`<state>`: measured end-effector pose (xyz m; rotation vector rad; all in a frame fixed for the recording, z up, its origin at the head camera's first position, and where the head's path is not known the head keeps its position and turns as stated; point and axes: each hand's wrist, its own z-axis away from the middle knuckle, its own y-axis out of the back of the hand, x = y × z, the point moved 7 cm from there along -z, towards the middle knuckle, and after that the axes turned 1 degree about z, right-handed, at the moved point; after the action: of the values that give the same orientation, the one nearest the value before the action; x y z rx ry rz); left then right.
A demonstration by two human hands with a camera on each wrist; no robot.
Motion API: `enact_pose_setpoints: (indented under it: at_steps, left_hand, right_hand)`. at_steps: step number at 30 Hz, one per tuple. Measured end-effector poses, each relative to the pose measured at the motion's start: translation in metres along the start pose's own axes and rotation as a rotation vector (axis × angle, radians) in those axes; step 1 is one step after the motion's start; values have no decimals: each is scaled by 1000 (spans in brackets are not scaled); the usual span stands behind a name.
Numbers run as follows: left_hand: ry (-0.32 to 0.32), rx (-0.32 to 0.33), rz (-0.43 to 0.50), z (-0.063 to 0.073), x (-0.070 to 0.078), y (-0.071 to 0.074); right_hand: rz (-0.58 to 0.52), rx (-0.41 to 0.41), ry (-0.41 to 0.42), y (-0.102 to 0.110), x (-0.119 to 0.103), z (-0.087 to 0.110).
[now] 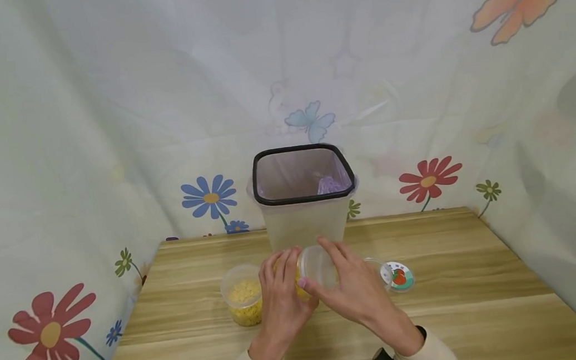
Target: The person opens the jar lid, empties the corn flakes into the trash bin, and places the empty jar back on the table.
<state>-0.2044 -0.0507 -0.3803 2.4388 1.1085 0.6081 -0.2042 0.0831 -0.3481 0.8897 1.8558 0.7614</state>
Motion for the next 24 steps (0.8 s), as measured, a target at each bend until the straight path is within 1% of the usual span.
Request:
enact_pose_setpoints:
  at_steps: [7, 12, 15, 17, 20, 24]
  left_hand:
    - [-11, -10, -18, 1, 0, -2]
    - [-5, -18, -20, 1, 0, -1]
    - [8, -31, -14, 1, 0, 0]
    - [18, -43, -9, 1, -1, 0]
    - [15, -44, -3, 1, -1, 1]
    - [4, -51, 0, -1, -1, 1]
  right_hand:
    - [13, 29, 27, -1, -2, -2]
    - [-21, 8, 57, -1, -2, -2]
    - [-48, -2, 130, 1, -4, -1]
    - [-51, 1, 205, 2, -7, 0]
    - [-45, 12, 318, 4, -11, 1]
    - [-60, 4, 396, 6, -12, 2]
